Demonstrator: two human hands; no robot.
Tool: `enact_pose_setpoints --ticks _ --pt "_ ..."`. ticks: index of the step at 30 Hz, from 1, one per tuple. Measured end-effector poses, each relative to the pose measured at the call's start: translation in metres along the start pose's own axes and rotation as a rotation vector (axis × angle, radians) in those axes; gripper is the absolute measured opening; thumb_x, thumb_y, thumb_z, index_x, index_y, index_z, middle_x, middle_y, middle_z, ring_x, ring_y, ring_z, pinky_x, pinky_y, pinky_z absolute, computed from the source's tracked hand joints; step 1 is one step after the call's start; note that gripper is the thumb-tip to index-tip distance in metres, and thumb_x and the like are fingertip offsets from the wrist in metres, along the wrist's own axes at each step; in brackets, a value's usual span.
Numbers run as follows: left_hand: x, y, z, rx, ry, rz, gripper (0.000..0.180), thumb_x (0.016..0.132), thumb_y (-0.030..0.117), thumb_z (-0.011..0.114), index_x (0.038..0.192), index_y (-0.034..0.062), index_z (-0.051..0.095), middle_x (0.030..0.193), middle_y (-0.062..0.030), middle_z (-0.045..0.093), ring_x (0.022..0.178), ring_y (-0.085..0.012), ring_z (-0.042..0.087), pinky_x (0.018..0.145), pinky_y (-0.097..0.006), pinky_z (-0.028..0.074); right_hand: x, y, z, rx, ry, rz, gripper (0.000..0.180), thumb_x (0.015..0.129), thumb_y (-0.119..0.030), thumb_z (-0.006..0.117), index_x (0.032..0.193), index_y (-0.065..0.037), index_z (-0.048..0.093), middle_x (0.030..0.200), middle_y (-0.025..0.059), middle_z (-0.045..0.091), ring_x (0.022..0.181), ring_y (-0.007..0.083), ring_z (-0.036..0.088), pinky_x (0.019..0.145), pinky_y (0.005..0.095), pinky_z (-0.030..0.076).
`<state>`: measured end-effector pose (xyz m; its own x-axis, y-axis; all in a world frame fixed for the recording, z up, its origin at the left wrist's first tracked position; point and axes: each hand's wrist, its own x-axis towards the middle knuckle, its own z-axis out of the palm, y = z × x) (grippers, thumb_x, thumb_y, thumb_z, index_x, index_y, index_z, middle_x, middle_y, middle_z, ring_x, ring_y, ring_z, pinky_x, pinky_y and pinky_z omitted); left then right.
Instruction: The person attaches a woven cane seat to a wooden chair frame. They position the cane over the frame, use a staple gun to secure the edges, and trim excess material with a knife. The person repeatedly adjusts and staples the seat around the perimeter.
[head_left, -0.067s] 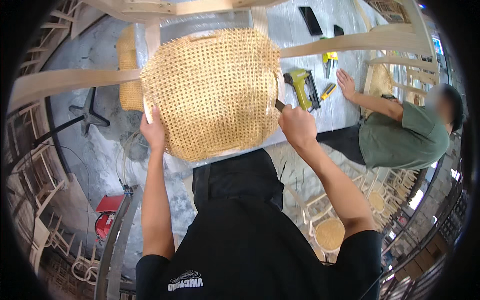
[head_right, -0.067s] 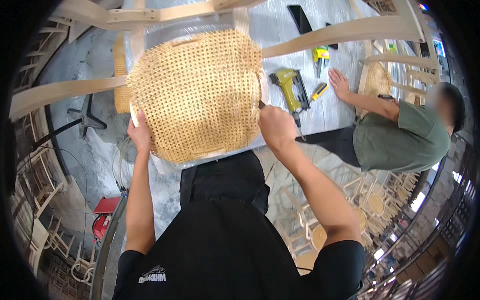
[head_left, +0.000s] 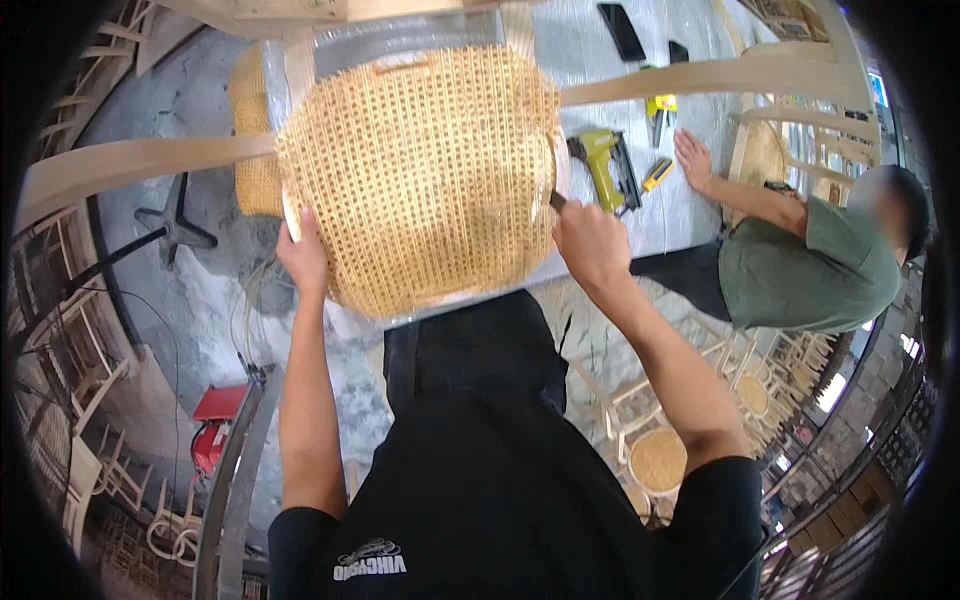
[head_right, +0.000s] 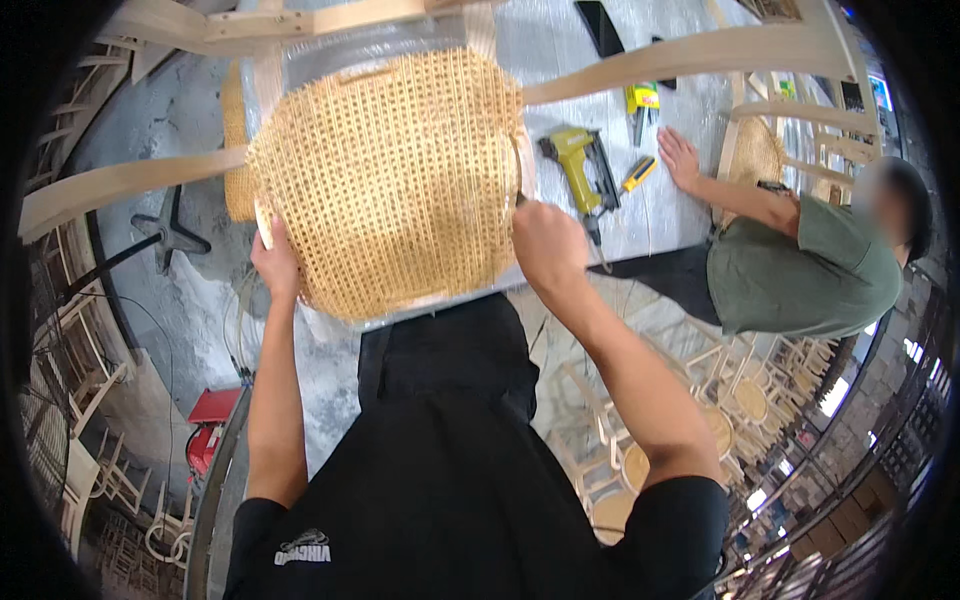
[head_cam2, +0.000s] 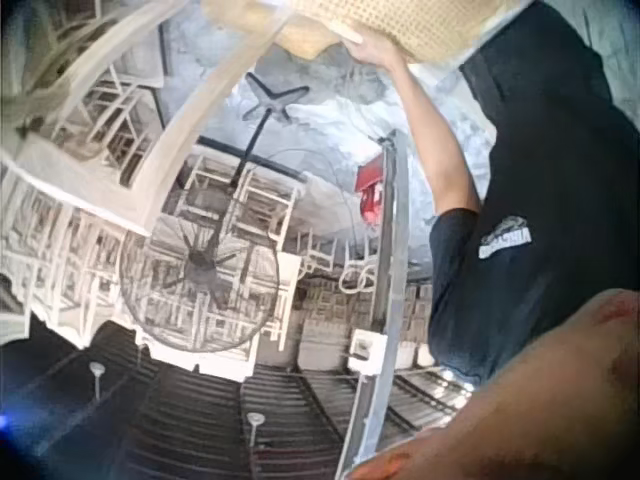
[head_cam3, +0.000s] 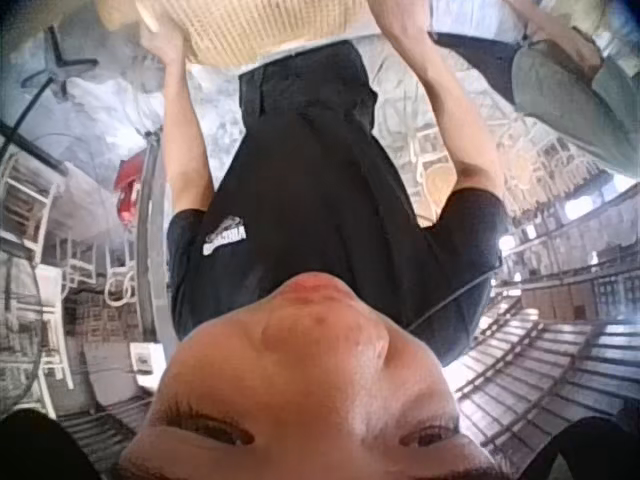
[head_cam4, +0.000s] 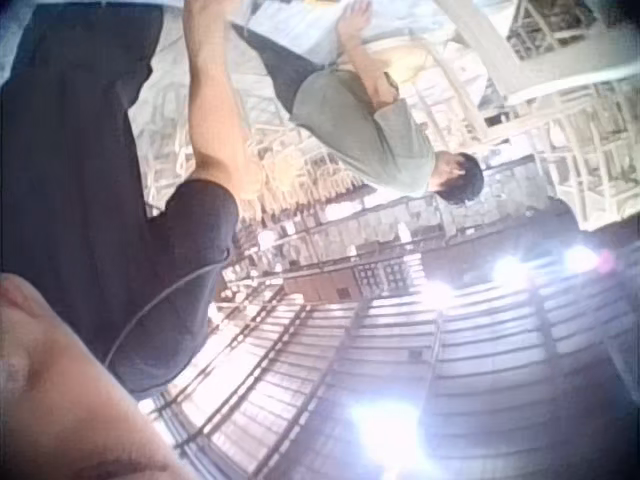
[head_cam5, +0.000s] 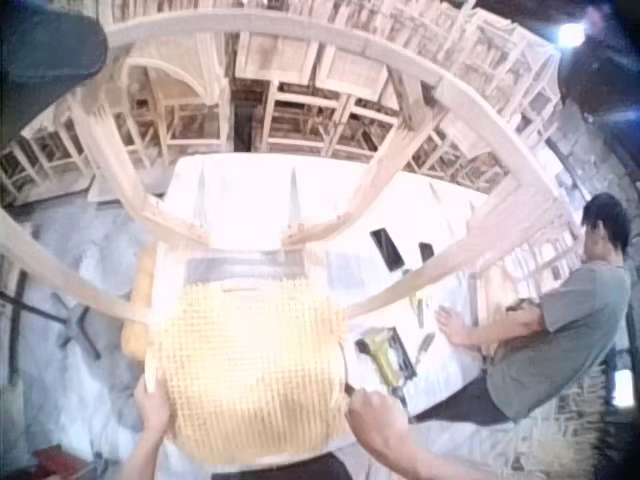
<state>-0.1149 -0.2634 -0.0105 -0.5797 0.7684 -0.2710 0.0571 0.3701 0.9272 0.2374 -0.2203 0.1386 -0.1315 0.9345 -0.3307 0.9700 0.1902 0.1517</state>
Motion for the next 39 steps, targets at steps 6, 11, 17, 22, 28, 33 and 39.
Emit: enact_pose_setpoints --ticks 6,11,17,22,28,33,39 --pt "0.003 -0.002 0.001 0.134 0.059 0.063 0.047 0.094 0.040 0.069 0.107 -0.0052 0.069 0.089 -0.0089 0.071 0.080 -0.0137 0.061 0.074 -0.032 0.050 0.039 -0.016 -0.024 -0.058 -0.100 -0.145 0.015 0.084 -0.009 0.060 0.086 -0.007 0.075 0.090 0.0172 0.073 0.085 0.0343 0.073 0.068 0.0430 0.060" --pt "0.003 0.006 -0.004 0.171 0.057 0.001 0.049 0.094 0.040 0.068 0.113 -0.0059 0.068 0.092 -0.0115 0.072 0.082 -0.0159 0.063 0.077 -0.033 0.050 0.005 0.053 -0.053 0.381 0.124 0.139 0.033 0.090 -0.032 0.063 0.099 -0.001 0.069 0.090 0.0277 0.069 0.089 0.0459 0.067 0.076 0.0505 0.055" --pt "-0.005 0.008 0.003 0.202 0.071 0.008 0.048 0.093 0.043 0.067 0.107 -0.0033 0.070 0.091 -0.0189 0.072 0.082 -0.0246 0.068 0.079 -0.038 0.051 -0.025 0.108 0.102 0.911 0.395 0.357 0.038 0.096 -0.036 0.064 0.109 -0.001 0.066 0.095 0.0222 0.069 0.088 0.0326 0.068 0.078 0.0386 0.052" --pt "-0.003 0.002 -0.007 0.232 0.110 -0.015 0.051 0.092 0.044 0.068 0.115 -0.0021 0.069 0.100 -0.0207 0.073 0.091 -0.0261 0.070 0.083 -0.038 0.051 -0.016 0.085 0.165 0.572 0.255 0.206 0.035 0.091 -0.030 0.069 0.110 0.000 0.066 0.115 0.0209 0.057 0.108 0.0403 0.053 0.094 0.0489 0.043" --pt "0.002 0.002 -0.004 0.212 0.115 -0.035 0.060 0.089 0.051 0.070 0.117 -0.0016 0.068 0.102 -0.0165 0.073 0.092 -0.0233 0.069 0.084 -0.035 0.051 0.052 0.138 0.145 0.466 0.259 0.109 0.058 0.080 -0.028 0.079 0.121 0.000 0.050 0.109 0.0259 0.060 0.104 0.0438 0.058 0.089 0.0548 0.044" --pt "-0.003 0.006 -0.001 0.209 0.122 -0.027 0.061 0.089 0.051 0.069 0.117 -0.0030 0.068 0.100 -0.0152 0.073 0.090 -0.0207 0.068 0.083 -0.035 0.052 0.088 0.148 0.137 0.533 0.080 0.052 0.059 0.077 -0.017 0.080 0.119 -0.001 0.042 0.099 0.0263 0.067 0.096 0.0473 0.064 0.080 0.0570 0.049" --pt "-0.005 0.004 -0.004 0.279 0.142 -0.122 0.060 0.090 0.050 0.069 0.118 -0.0025 0.068 0.100 -0.0144 0.074 0.091 -0.0209 0.068 0.084 -0.035 0.052 0.080 0.174 0.090 1.199 -0.156 0.325 0.042 0.083 -0.014 0.075 0.112 -0.003 0.047 0.076 0.0082 0.062 0.060 0.0215 0.062 0.058 0.0373 0.052"
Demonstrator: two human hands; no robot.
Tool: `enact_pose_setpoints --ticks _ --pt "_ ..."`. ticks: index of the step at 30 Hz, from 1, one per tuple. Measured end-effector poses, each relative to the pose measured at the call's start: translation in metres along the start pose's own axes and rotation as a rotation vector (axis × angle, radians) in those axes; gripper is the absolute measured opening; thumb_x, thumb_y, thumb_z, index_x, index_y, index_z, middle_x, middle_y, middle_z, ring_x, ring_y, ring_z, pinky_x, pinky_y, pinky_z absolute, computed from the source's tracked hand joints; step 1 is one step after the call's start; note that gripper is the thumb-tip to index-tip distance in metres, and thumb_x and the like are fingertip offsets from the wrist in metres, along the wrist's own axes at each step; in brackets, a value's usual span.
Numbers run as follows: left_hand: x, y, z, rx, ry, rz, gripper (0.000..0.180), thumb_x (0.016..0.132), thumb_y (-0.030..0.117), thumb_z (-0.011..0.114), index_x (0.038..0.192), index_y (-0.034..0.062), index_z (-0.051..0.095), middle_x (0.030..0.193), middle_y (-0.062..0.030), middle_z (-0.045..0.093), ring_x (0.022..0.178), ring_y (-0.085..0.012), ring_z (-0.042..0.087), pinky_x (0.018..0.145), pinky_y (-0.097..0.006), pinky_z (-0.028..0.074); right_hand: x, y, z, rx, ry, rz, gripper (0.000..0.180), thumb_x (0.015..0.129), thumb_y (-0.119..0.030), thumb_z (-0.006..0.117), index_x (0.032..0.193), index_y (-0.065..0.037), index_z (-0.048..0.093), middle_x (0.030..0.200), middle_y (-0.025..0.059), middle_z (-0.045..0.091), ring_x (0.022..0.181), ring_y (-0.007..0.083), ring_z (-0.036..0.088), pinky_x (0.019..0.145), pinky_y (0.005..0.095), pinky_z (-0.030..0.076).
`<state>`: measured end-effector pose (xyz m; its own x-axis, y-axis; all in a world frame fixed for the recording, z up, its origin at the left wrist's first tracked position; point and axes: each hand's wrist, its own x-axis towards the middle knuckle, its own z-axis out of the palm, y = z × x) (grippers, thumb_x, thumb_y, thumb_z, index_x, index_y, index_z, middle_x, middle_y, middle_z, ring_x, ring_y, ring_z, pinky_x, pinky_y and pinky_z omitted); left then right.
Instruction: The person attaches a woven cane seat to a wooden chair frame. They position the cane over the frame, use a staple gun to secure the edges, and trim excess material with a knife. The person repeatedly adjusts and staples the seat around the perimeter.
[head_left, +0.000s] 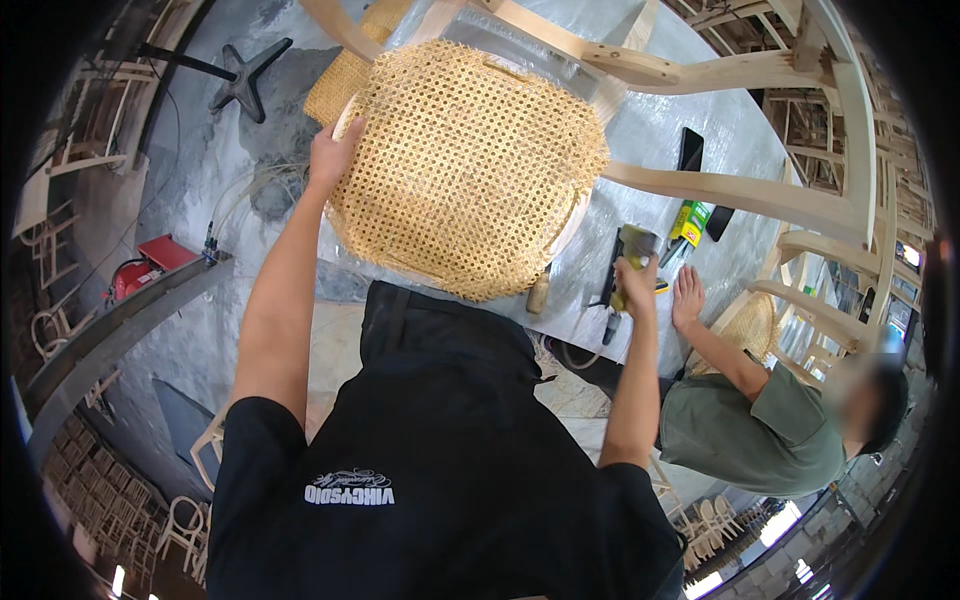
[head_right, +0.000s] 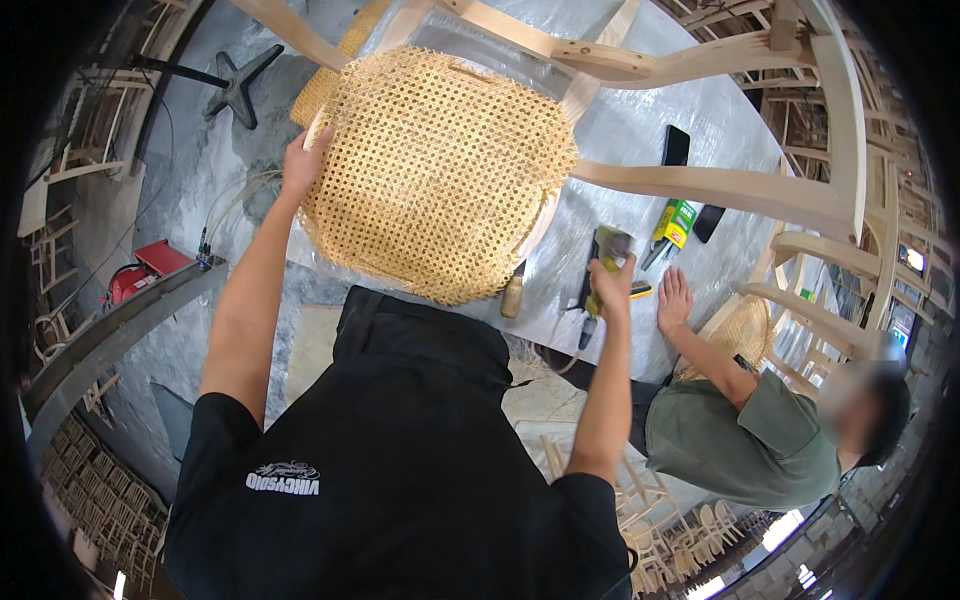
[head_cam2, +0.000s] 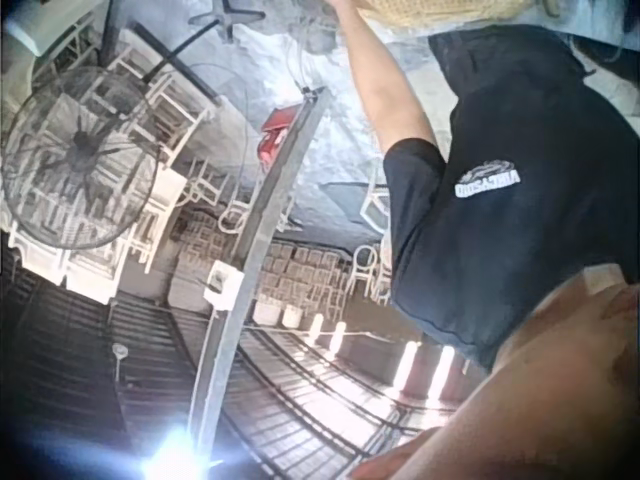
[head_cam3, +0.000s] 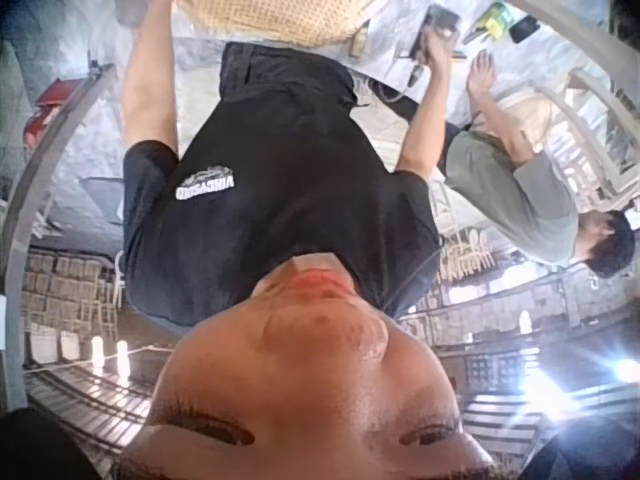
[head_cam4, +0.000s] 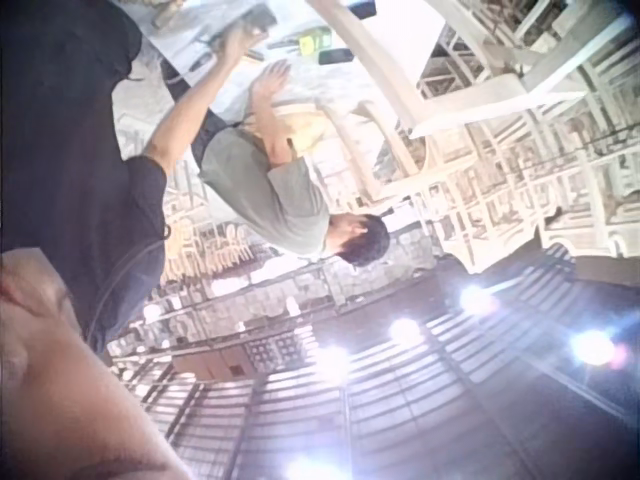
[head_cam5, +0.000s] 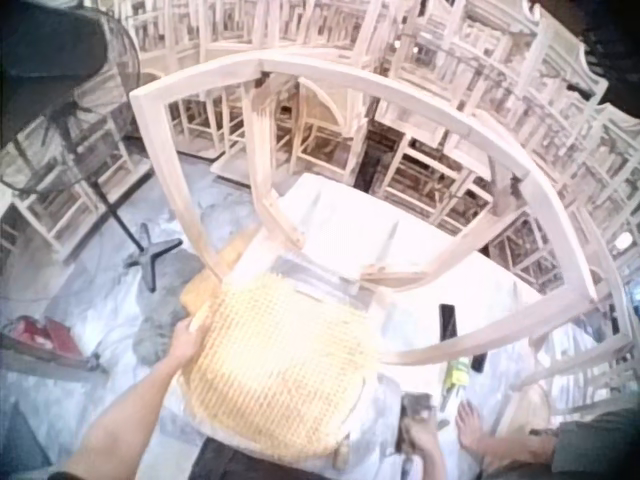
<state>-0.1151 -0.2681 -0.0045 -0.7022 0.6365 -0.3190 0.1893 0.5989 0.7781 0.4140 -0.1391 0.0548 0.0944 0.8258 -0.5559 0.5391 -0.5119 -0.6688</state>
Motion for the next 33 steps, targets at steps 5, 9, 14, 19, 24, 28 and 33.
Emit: enact_pose_setpoints --ticks 5,9,14,19,24,28,33 --pt "-0.002 -0.004 -0.001 -0.067 -0.009 0.094 0.061 0.091 0.052 0.066 0.121 -0.0018 0.066 0.105 -0.0170 0.073 0.096 -0.0234 0.069 0.087 -0.036 0.051 -0.044 -0.087 -0.030 -0.188 -0.350 -0.018 0.019 0.087 -0.013 0.077 0.093 -0.002 0.063 0.068 0.0015 0.060 0.057 0.0082 0.058 0.051 0.0277 0.048" --pt "0.005 -0.002 0.001 -0.045 -0.071 0.049 0.066 0.090 0.055 0.065 0.124 -0.0010 0.065 0.109 -0.0182 0.072 0.099 -0.0252 0.069 0.089 -0.037 0.051 -0.046 -0.117 -0.021 -0.693 -0.345 -0.764 0.045 0.074 0.001 0.071 0.119 0.000 0.064 0.087 0.0120 0.065 0.080 0.0291 0.066 0.075 0.0374 0.053" --pt "0.010 -0.010 0.003 -0.043 -0.070 0.047 0.075 0.087 0.062 0.065 0.127 -0.0007 0.064 0.109 -0.0179 0.072 0.099 -0.0266 0.069 0.089 -0.037 0.051 -0.026 -0.137 0.005 -0.755 -0.533 -0.884 0.065 0.064 0.011 0.059 0.127 -0.005 0.062 0.098 0.0181 0.064 0.094 0.0438 0.063 0.085 0.0424 0.051" --pt "0.010 -0.013 0.004 -0.068 -0.054 0.049 0.081 0.084 0.067 0.066 0.128 -0.0006 0.064 0.092 -0.0147 0.071 0.086 -0.0186 0.069 0.078 -0.035 0.054 -0.015 -0.143 0.018 -0.766 -0.572 -0.855 0.064 0.066 0.010 0.060 0.128 -0.007 0.062 0.112 0.0220 0.067 0.105 0.0425 0.063 0.090 0.0431 0.051" --pt "0.006 -0.011 0.004 -0.081 -0.043 0.035 0.062 0.090 0.055 0.066 0.122 0.0011 0.067 0.097 -0.0079 0.073 0.088 -0.0135 0.065 0.081 -0.032 0.051 -0.012 -0.149 0.025 -0.845 -0.606 -0.788 0.065 0.066 0.010 0.062 0.128 -0.010 0.063 0.114 0.0240 0.067 0.106 0.0419 0.063 0.090 0.0431 0.051" --pt "0.007 -0.011 0.003 -0.043 -0.044 0.063 0.074 0.086 0.065 0.065 0.124 0.0011 0.067 0.092 -0.0125 0.073 0.079 -0.0180 0.068 0.075 -0.035 0.053 -0.007 -0.151 0.029 -0.891 -0.615 -0.741 0.065 0.065 0.008 0.064 0.128 -0.010 0.063 0.104 0.0245 0.069 0.099 0.0430 0.065 0.086 0.0440 0.052" --pt "0.009 -0.011 0.002 -0.044 -0.093 0.025 0.075 0.086 0.065 0.064 0.123 0.0008 0.067 0.098 -0.0150 0.073 0.086 -0.0216 0.070 0.078 -0.038 0.054 -0.004 -0.148 0.026 -0.938 -0.604 -0.777 0.064 0.066 0.007 0.064 0.127 -0.011 0.064 0.098 0.0250 0.069 0.095 0.0425 0.066 0.083 0.0445 0.053"
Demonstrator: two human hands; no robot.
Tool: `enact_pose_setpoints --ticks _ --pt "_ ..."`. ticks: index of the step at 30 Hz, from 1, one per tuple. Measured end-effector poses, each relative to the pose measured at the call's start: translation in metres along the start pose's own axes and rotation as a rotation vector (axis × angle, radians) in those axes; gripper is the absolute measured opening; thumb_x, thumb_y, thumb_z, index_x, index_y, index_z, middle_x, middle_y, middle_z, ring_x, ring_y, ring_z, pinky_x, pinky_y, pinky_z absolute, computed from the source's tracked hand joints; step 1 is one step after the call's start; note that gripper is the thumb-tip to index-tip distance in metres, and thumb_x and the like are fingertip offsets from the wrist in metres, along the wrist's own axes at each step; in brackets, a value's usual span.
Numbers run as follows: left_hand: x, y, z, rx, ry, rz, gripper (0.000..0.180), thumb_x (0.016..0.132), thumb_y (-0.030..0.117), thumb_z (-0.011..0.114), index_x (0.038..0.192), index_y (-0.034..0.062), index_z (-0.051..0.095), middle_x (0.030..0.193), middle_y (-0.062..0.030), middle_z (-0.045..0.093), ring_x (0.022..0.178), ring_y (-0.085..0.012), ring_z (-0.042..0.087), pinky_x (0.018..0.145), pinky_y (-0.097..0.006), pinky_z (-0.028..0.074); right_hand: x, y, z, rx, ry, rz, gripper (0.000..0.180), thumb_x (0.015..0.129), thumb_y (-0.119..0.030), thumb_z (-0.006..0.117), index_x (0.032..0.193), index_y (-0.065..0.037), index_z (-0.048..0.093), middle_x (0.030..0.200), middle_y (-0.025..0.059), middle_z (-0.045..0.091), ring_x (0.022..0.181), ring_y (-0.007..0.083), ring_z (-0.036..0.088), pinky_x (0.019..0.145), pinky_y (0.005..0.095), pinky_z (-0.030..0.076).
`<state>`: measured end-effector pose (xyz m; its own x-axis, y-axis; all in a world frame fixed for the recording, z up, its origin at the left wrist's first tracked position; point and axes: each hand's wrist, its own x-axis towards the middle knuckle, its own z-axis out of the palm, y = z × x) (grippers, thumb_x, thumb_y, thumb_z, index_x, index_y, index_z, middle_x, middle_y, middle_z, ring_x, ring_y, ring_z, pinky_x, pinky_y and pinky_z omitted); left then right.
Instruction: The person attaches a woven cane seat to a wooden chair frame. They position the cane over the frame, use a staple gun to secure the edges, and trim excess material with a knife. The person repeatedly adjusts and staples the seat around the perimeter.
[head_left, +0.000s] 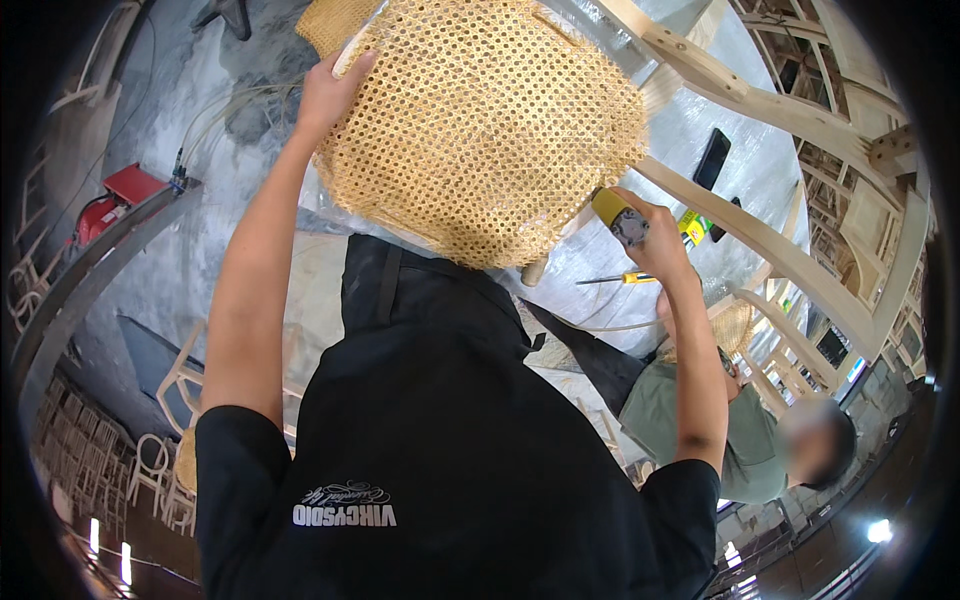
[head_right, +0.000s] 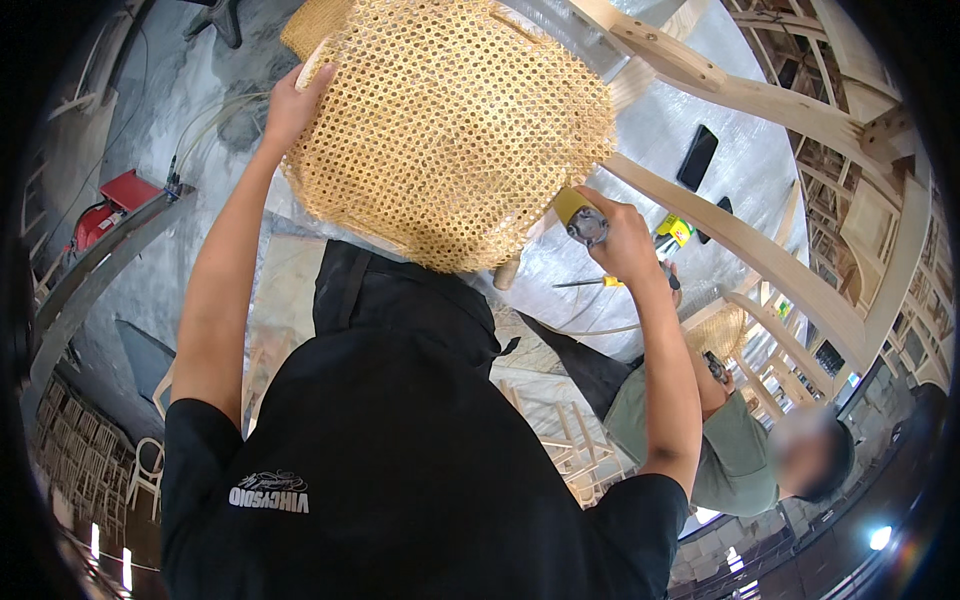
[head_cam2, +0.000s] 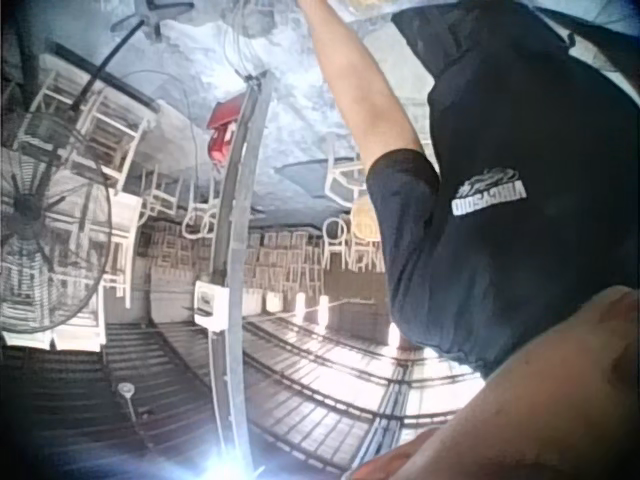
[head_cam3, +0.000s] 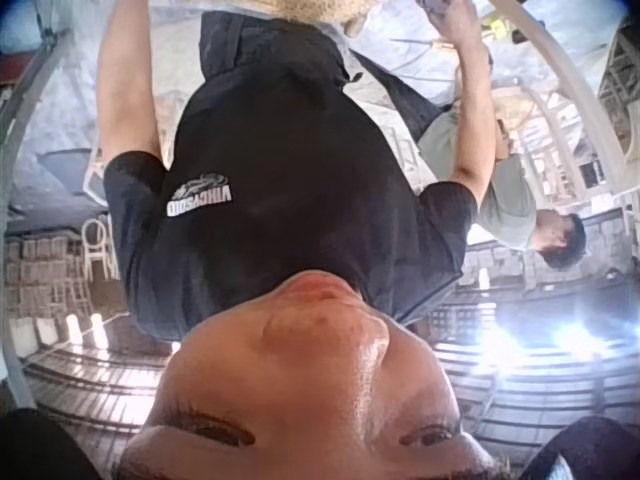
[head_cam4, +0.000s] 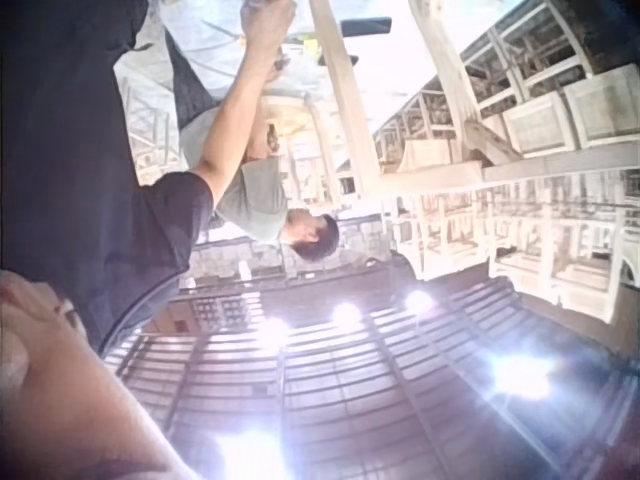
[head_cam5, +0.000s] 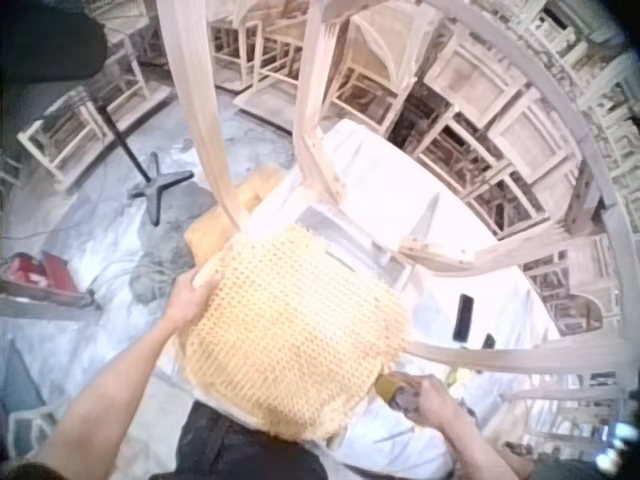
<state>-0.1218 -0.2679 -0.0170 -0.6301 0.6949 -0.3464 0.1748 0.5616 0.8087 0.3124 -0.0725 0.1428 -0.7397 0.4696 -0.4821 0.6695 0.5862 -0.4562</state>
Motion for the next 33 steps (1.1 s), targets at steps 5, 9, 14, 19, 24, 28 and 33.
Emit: enact_pose_setpoints --ticks 5,9,14,19,24,28,33 --pt "0.002 -0.008 0.001 0.033 0.063 0.048 0.068 0.088 0.060 0.065 0.121 0.0005 0.068 0.101 -0.0127 0.073 0.090 -0.0191 0.068 0.081 -0.035 0.052 -0.010 -0.008 0.002 0.058 0.013 0.005 0.064 0.065 0.006 0.062 0.127 -0.011 0.064 0.095 0.0268 0.068 0.093 0.0429 0.066 0.082 0.0440 0.053" --pt "0.004 -0.007 0.001 0.034 0.038 0.053 0.081 0.083 0.070 0.064 0.124 0.0001 0.066 0.109 -0.0187 0.072 0.101 -0.0278 0.069 0.088 -0.040 0.052 -0.006 -0.012 0.006 0.021 -0.010 0.058 0.065 0.065 0.005 0.064 0.128 -0.012 0.064 0.095 0.0256 0.069 0.092 0.0436 0.066 0.082 0.0438 0.053" --pt "0.003 -0.008 0.001 0.033 0.035 0.048 0.080 0.083 0.069 0.064 0.127 0.0016 0.065 0.111 -0.0186 0.071 0.103 -0.0282 0.069 0.089 -0.040 0.052 -0.010 -0.013 0.014 0.009 0.015 0.098 0.065 0.066 0.005 0.063 0.128 -0.013 0.064 0.095 0.0261 0.069 0.093 0.0438 0.066 0.083 0.0446 0.053" --pt "0.003 -0.009 0.002 0.041 0.031 0.008 0.077 0.084 0.068 0.064 0.127 0.0034 0.066 0.111 -0.0176 0.072 0.103 -0.0274 0.069 0.088 -0.040 0.052 -0.016 -0.017 0.017 0.103 0.045 0.070 0.065 0.066 0.006 0.062 0.128 -0.013 0.063 0.096 0.0273 0.069 0.094 0.0439 0.066 0.083 0.0442 0.054" --pt "0.004 -0.008 0.002 0.018 0.040 0.086 0.078 0.084 0.068 0.063 0.128 0.0033 0.065 0.110 -0.0169 0.072 0.100 -0.0265 0.070 0.087 -0.040 0.052 -0.015 -0.020 0.027 0.096 0.052 0.099 0.064 0.065 0.006 0.061 0.127 -0.010 0.063 0.095 0.0275 0.068 0.094 0.0444 0.065 0.083 0.0440 0.054" --pt "0.003 -0.007 0.000 0.018 0.017 0.044 0.078 0.084 0.068 0.063 0.128 0.0036 0.065 0.111 -0.0177 0.071 0.102 -0.0280 0.069 0.088 -0.041 0.052 -0.018 -0.024 0.030 0.067 0.050 0.128 0.064 0.066 0.006 0.060 0.127 -0.010 0.063 0.097 0.0277 0.068 0.095 0.0450 0.065 0.083 0.0446 0.054" --pt "0.005 -0.010 0.001 0.046 0.070 0.077 0.077 0.085 0.068 0.063 0.128 0.0034 0.065 0.112 -0.0183 0.071 0.104 -0.0291 0.069 0.089 -0.041 0.052 -0.028 -0.032 0.040 0.121 0.107 0.131 0.063 0.066 0.006 0.059 0.127 -0.010 0.063 0.099 0.0275 0.068 0.096 0.0448 0.065 0.084 0.0459 0.053"
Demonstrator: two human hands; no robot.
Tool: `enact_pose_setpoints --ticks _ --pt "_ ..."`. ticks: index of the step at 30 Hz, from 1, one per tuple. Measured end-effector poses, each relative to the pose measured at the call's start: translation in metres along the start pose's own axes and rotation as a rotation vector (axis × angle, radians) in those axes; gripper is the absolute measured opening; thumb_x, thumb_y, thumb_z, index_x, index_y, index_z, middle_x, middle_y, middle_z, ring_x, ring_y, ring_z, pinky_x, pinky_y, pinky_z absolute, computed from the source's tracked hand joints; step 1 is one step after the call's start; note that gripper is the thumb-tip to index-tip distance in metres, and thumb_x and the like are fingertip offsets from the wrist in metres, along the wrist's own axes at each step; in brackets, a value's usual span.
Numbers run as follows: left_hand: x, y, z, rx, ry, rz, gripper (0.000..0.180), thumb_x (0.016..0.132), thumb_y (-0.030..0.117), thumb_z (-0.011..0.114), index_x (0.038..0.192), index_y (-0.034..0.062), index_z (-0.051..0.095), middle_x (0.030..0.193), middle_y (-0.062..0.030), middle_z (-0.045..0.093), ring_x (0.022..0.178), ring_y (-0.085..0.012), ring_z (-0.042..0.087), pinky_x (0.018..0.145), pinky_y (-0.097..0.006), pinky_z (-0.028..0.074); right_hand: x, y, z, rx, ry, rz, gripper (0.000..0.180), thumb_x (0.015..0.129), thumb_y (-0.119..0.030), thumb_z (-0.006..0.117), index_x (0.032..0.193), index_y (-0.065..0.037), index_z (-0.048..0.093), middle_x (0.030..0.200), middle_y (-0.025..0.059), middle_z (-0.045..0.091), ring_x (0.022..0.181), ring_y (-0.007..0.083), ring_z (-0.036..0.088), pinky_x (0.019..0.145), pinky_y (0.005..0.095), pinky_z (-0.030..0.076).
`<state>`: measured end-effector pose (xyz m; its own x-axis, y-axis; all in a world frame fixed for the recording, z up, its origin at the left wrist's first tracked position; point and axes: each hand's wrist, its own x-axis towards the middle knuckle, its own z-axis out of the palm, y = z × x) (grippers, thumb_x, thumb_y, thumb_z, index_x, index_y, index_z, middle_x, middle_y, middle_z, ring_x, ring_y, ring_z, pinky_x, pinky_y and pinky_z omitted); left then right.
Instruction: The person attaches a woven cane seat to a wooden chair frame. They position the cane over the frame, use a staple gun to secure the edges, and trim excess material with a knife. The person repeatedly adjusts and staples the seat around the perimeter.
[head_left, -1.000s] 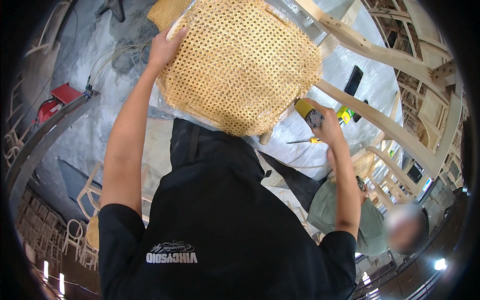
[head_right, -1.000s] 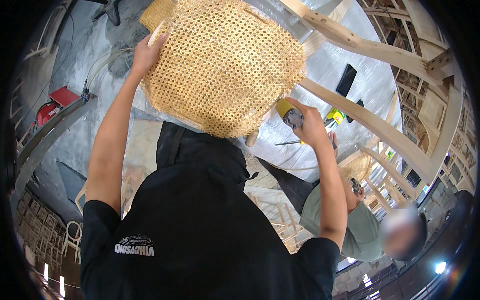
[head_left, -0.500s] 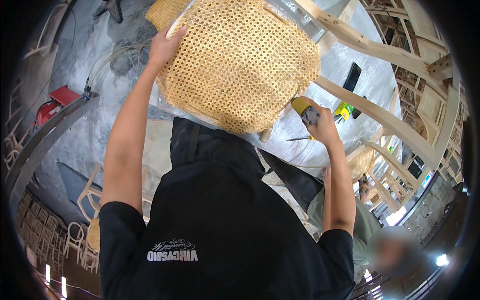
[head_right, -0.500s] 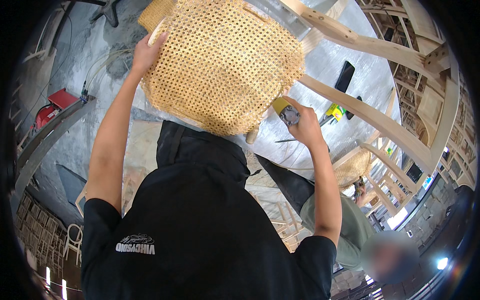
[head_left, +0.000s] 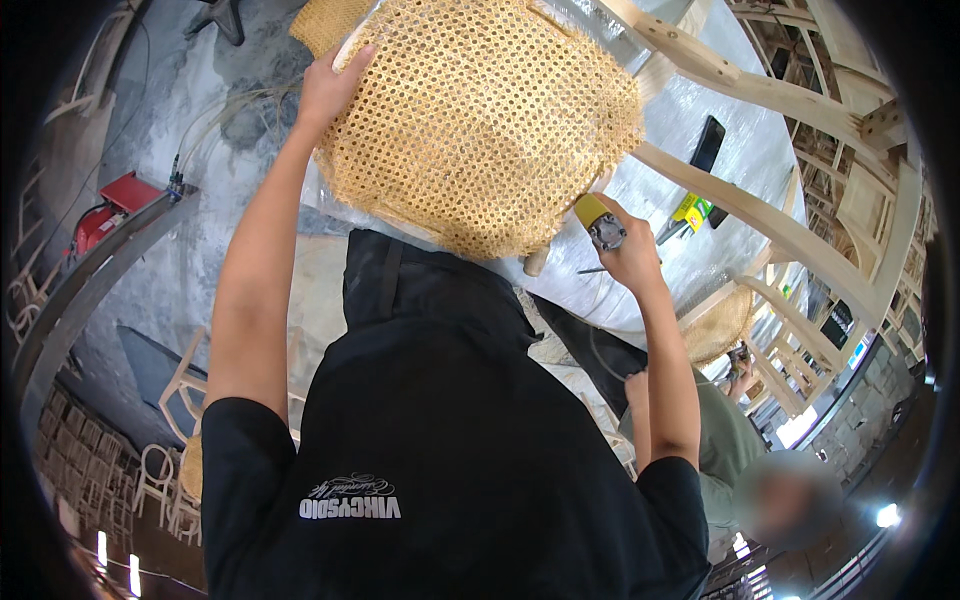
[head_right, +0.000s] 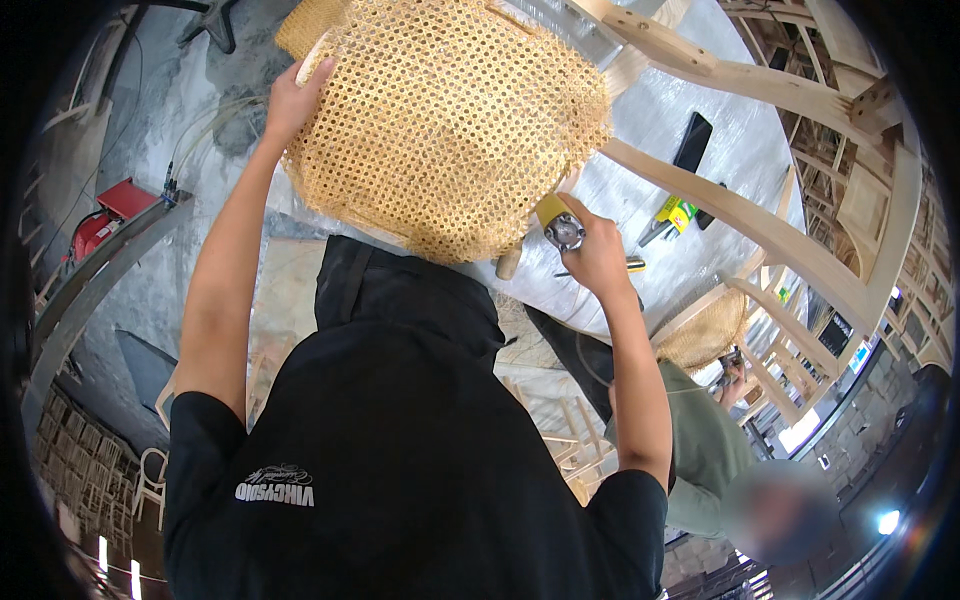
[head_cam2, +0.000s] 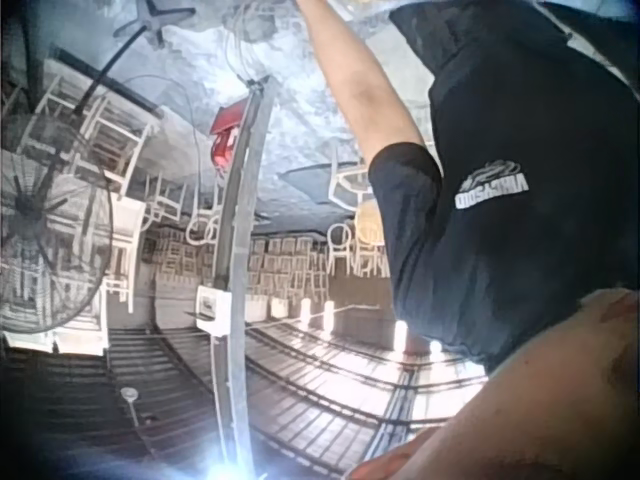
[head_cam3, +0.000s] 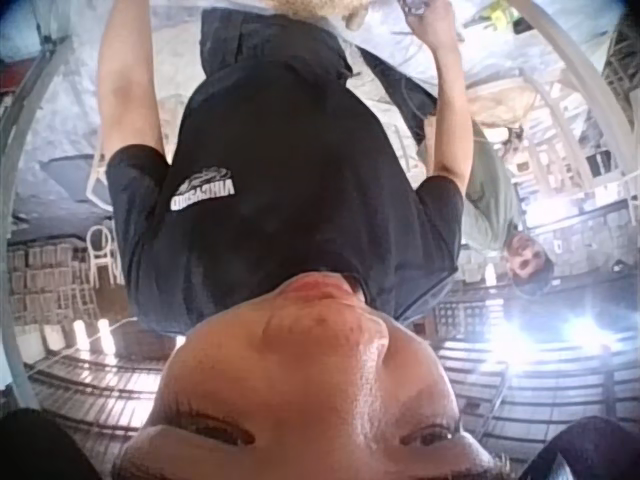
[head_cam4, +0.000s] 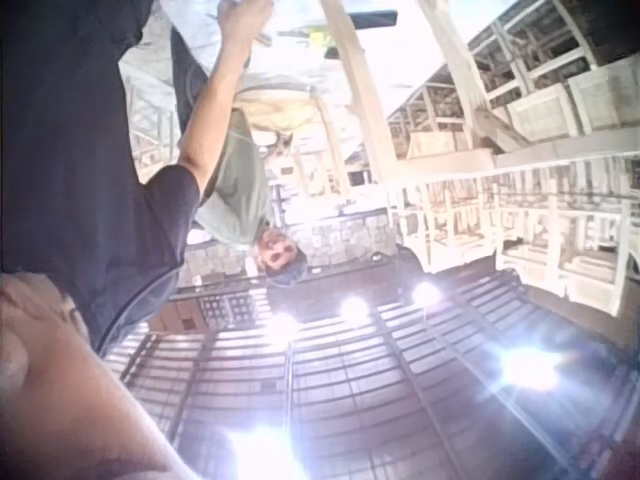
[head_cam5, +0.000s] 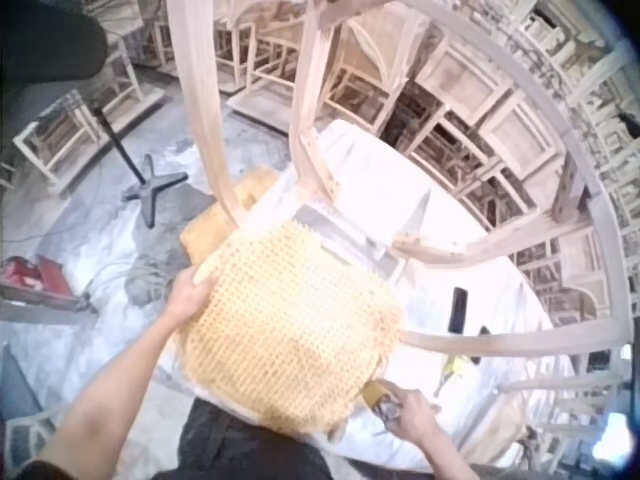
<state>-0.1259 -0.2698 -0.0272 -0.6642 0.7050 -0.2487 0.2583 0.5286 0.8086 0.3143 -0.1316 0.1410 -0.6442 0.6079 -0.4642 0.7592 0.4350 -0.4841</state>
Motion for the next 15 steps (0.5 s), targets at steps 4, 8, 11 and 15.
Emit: enact_pose_setpoints --ticks 4,8,11,15 --pt "-0.001 0.005 -0.001 -0.036 -0.061 -0.026 0.080 0.084 0.068 0.063 0.128 0.0022 0.065 0.114 -0.0191 0.071 0.107 -0.0301 0.068 0.092 -0.041 0.051 0.001 0.004 0.007 -0.009 0.012 0.034 0.063 0.066 0.006 0.060 0.127 -0.010 0.063 0.100 0.0270 0.068 0.096 0.0448 0.065 0.084 0.0454 0.054" --pt "-0.005 0.009 -0.002 0.030 -0.002 -0.022 0.079 0.084 0.068 0.063 0.127 0.0025 0.065 0.114 -0.0192 0.071 0.108 -0.0305 0.068 0.094 -0.041 0.051 -0.006 0.002 0.013 0.002 0.040 0.006 0.063 0.065 0.005 0.062 0.127 -0.009 0.063 0.100 0.0257 0.069 0.095 0.0447 0.065 0.083 0.0461 0.054" --pt "-0.002 0.001 -0.001 0.045 0.011 0.017 0.075 0.086 0.066 0.062 0.127 0.0034 0.066 0.114 -0.0182 0.071 0.107 -0.0309 0.068 0.093 -0.042 0.051 -0.014 -0.004 0.022 0.035 0.069 0.027 0.064 0.065 0.005 0.062 0.128 -0.010 0.063 0.101 0.0258 0.069 0.095 0.0449 0.065 0.083 0.0474 0.053" --pt "-0.005 0.008 0.000 0.011 -0.005 -0.012 0.068 0.089 0.059 0.064 0.123 0.0007 0.067 0.111 -0.0146 0.072 0.102 -0.0233 0.068 0.090 -0.036 0.050 -0.018 -0.013 0.027 -0.054 0.071 0.078 0.055 0.074 0.001 0.068 0.128 -0.009 0.063 0.101 0.0245 0.070 0.096 0.0427 0.067 0.082 0.0412 0.054"
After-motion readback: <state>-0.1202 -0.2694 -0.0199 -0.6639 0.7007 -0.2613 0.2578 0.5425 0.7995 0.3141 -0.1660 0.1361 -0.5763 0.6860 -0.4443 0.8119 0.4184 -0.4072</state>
